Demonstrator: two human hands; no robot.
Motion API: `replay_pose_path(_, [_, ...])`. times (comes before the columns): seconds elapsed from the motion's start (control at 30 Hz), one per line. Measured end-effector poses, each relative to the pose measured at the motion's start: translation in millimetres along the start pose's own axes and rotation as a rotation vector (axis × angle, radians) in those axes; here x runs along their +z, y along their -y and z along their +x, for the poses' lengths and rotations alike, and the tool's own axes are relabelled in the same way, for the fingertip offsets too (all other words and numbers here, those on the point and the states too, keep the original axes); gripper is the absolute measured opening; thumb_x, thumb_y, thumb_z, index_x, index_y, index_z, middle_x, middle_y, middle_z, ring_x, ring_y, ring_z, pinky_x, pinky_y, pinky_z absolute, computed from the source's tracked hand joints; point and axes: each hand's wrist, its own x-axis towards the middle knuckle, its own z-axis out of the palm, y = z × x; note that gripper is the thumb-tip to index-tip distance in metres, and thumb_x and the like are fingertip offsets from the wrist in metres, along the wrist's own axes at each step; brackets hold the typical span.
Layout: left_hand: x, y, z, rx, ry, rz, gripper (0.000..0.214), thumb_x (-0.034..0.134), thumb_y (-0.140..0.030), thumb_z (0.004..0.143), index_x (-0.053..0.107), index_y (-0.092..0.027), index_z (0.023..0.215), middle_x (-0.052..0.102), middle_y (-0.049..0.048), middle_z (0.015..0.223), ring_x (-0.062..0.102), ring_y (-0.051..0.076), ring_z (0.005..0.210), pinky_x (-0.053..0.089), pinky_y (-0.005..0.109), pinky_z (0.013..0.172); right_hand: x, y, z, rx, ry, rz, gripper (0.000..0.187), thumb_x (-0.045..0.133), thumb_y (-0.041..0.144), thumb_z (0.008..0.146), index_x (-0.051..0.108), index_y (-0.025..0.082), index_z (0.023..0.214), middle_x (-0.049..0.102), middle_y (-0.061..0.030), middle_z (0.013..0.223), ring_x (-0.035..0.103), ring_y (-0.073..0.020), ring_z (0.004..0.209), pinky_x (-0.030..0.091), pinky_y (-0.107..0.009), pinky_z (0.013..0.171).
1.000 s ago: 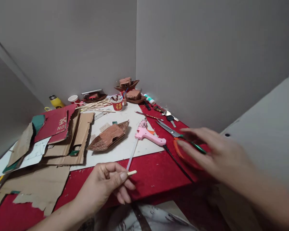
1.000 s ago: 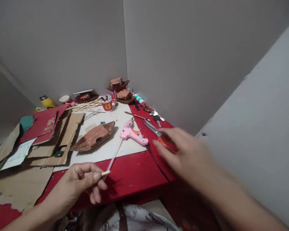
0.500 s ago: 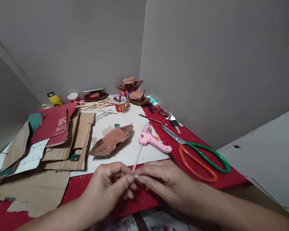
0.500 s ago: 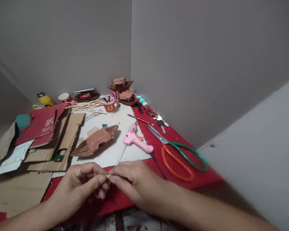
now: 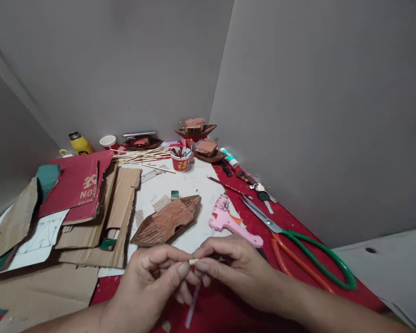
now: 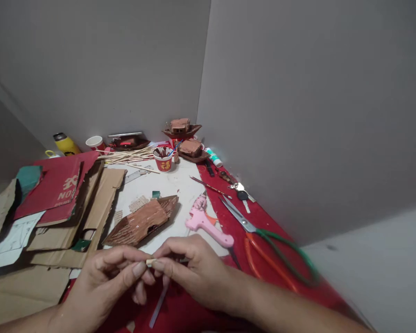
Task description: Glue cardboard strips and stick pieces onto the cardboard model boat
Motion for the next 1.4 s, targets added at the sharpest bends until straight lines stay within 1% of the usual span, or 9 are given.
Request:
replay_pose_path(0.1, [-3.8, 4.9, 6.6, -0.026, 0.009, -0.009, 0.028, 0.071, -0.041, 0.081, 0.071, -0.013, 0.083, 0.072, 0.0062, 0.069, 0.061, 0.008, 0.051, 0.050, 0.017, 0.051, 0.5, -8.0, 3.3, 0.025, 0.010, 0.018, 0.026, 0.056, 0.035, 0.093, 0.068, 0.015, 0.080, 0.069, -0.0024, 0.066, 0.062, -0.0098, 0.056, 0.048, -0.017, 0.054])
replay_pose_path(0.3, [-7.4, 13.3, 17.3, -0.142, 0.005, -0.013, 0.037, 0.070, -0.050, 0.078, 0.068, -0.014, 0.079, 0.067, 0.0032, 0.063, 0.057, 0.008, 0.048, 0.046, 0.017, 0.048, -2.3, -16.9, 2.5, -0.044, -0.029, -0.205, 0.020, 0.057, 0.027, 0.093, 0.070, 0.017, 0.081, 0.070, -0.0017, 0.069, 0.062, -0.0094, 0.061, 0.046, -0.016, 0.060])
replay_pose_path(0.5, [-9.6, 17.8, 19.6, -0.163, 0.027, -0.031, 0.032, 0.064, -0.047, 0.083, 0.067, -0.016, 0.083, 0.064, 0.0004, 0.063, 0.054, 0.007, 0.049, 0.044, 0.016, 0.048, -0.3, -19.8, 3.2, 0.064, 0.010, -0.284, 0.024, 0.056, 0.030, 0.092, 0.070, 0.017, 0.078, 0.067, -0.0018, 0.063, 0.059, -0.0105, 0.056, 0.044, -0.017, 0.053])
replay_pose_path(0.7, [-4.1, 22.5, 16.9, -0.138, -0.007, -0.020, 0.028, 0.063, -0.042, 0.085, 0.063, -0.016, 0.076, 0.061, -0.0012, 0.060, 0.051, 0.006, 0.048, 0.039, 0.015, 0.046, 5.3, -22.5, 0.8, 0.107, -0.029, -0.183, 0.026, 0.055, 0.030, 0.092, 0.068, 0.017, 0.073, 0.063, 0.0009, 0.057, 0.055, -0.0084, 0.050, 0.040, -0.017, 0.049])
replay_pose_path(0.87, [3.7, 23.3, 17.2, -0.232, -0.078, -0.232, 0.037, 0.071, -0.050, 0.074, 0.057, -0.016, 0.072, 0.057, -0.0038, 0.054, 0.046, 0.005, 0.039, 0.033, 0.015, 0.038, 8.7, -25.7, -3.0, 0.302, -0.047, 0.039, 0.033, 0.058, 0.043, 0.090, 0.064, 0.017, 0.070, 0.058, 0.0015, 0.053, 0.051, -0.0082, 0.045, 0.037, -0.018, 0.043])
replay_pose_path(0.97, [5.2, 21.5, 18.2, -0.217, -0.076, -0.269, 0.040, 0.073, -0.051, 0.071, 0.058, -0.014, 0.072, 0.059, -0.0028, 0.054, 0.048, 0.005, 0.037, 0.032, 0.016, 0.038, 9.2, -23.9, -1.8, 0.392, -0.052, 0.216, 0.036, 0.062, 0.048, 0.086, 0.061, 0.016, 0.069, 0.058, 0.0017, 0.054, 0.050, -0.0071, 0.042, 0.037, -0.017, 0.042])
replay_pose_path(1.13, [5.6, 14.9, 18.5, -0.155, -0.082, -0.312, 0.042, 0.077, -0.051, 0.069, 0.062, -0.012, 0.071, 0.063, -0.0007, 0.058, 0.052, 0.005, 0.043, 0.038, 0.016, 0.044, 8.2, -19.5, 3.6, 0.385, -0.047, 0.362, 0.037, 0.065, 0.049, 0.085, 0.060, 0.015, 0.070, 0.058, 0.0026, 0.054, 0.050, -0.0055, 0.042, 0.039, -0.016, 0.044])
replay_pose_path(1.27, [5.7, 13.3, 19.5, -0.193, -0.087, -0.358, 0.044, 0.084, -0.049, 0.058, 0.063, -0.012, 0.070, 0.067, 0.0006, 0.058, 0.055, 0.006, 0.046, 0.042, 0.017, 0.046, 9.5, -22.6, 2.2, 0.345, -0.091, 0.321, 0.034, 0.066, 0.045, 0.085, 0.063, 0.014, 0.073, 0.064, -0.0006, 0.061, 0.053, -0.0056, 0.045, 0.042, -0.015, 0.045])
replay_pose_path(1.4, [4.4, 15.8, 20.7, -0.218, -0.098, -0.387, 0.044, 0.085, -0.048, 0.057, 0.062, -0.012, 0.066, 0.067, 0.0009, 0.055, 0.055, 0.006, 0.042, 0.040, 0.016, 0.043, 11.2, -26.6, 0.0, 0.298, -0.110, 0.228, 0.026, 0.067, 0.039, 0.086, 0.066, 0.015, 0.076, 0.069, -0.0025, 0.067, 0.057, -0.0063, 0.049, 0.045, -0.015, 0.048])
